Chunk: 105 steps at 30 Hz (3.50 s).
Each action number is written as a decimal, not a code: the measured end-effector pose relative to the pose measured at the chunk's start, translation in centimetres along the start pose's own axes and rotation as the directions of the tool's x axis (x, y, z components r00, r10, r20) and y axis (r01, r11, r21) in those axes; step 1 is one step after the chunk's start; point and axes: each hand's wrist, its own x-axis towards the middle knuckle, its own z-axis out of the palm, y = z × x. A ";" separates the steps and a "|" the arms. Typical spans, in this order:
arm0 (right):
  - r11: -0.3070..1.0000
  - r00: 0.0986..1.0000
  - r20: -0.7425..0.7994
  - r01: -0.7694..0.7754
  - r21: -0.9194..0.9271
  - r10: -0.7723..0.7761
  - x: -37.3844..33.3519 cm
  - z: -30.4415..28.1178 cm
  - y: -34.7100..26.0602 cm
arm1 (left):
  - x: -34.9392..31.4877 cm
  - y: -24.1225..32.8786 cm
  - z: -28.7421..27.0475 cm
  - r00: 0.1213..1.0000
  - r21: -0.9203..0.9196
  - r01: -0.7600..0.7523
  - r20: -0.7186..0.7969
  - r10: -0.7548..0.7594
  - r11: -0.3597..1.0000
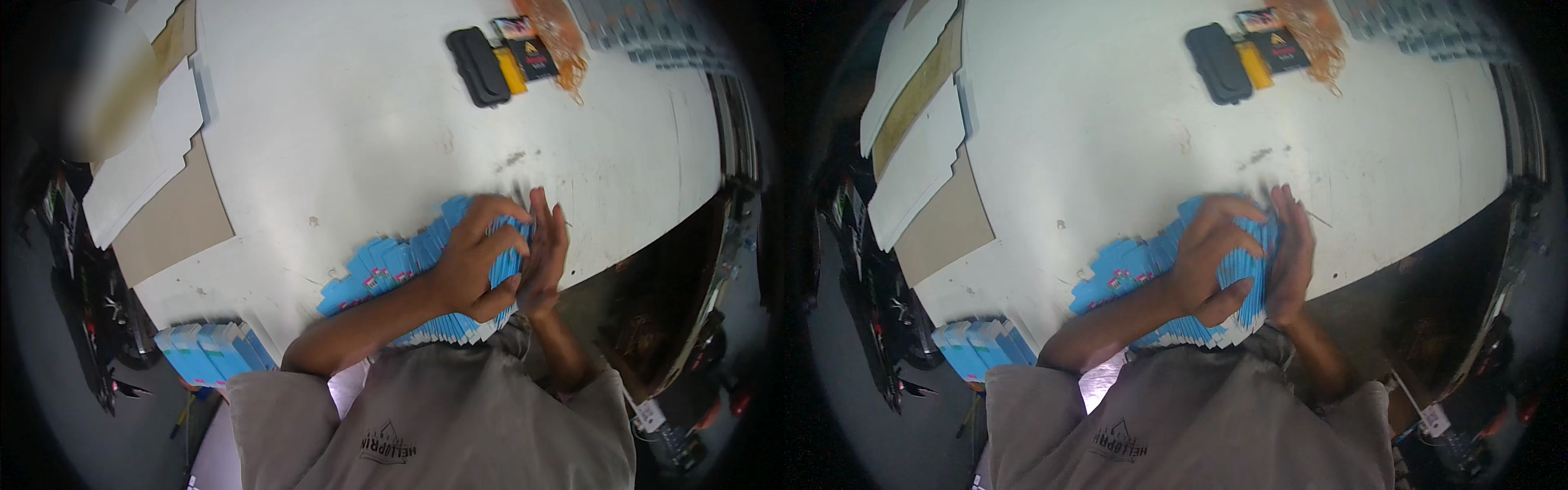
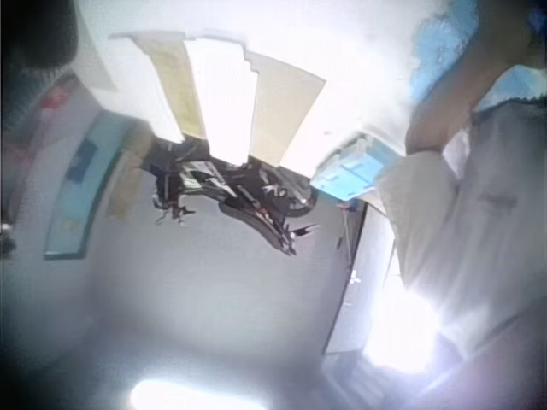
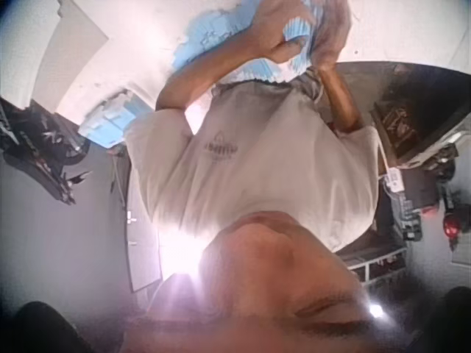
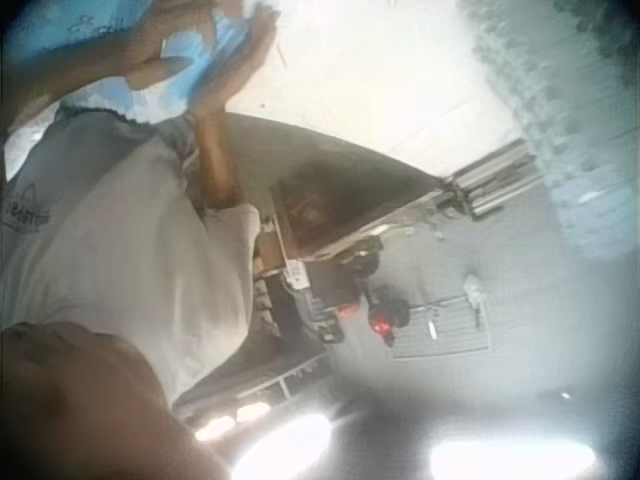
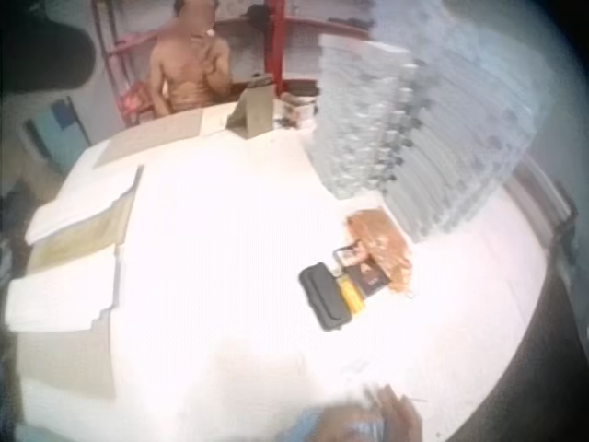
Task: The person inserts small blue packets into white paper sleeves at a table, then stacks and bundles the completed units with rubber bands. The person also moves stacks of finished packets and handles cardboard sheets on the table.
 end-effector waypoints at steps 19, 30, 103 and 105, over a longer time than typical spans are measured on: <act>0.643 0.865 0.472 0.266 -0.718 0.169 3.2 1.7 -2.2 | 1.6 8.7 -3.7 0.985 0.389 0.020 -0.166 0.049 0.921; 0.500 0.853 0.491 0.352 -0.792 0.177 3.9 2.7 -2.7 | -7.5 3.2 -1.7 0.974 0.436 0.193 -0.195 -0.117 0.879; 0.928 0.930 0.292 0.293 -0.230 -0.221 6.7 0.1 -9.2 | -1.6 12.0 -2.0 0.707 0.903 0.385 -0.159 -0.689 0.188; 0.827 0.835 0.534 0.391 -0.404 -0.133 5.8 0.6 -9.0 | -3.4 10.6 -1.3 0.821 0.863 0.399 -0.185 -0.540 0.310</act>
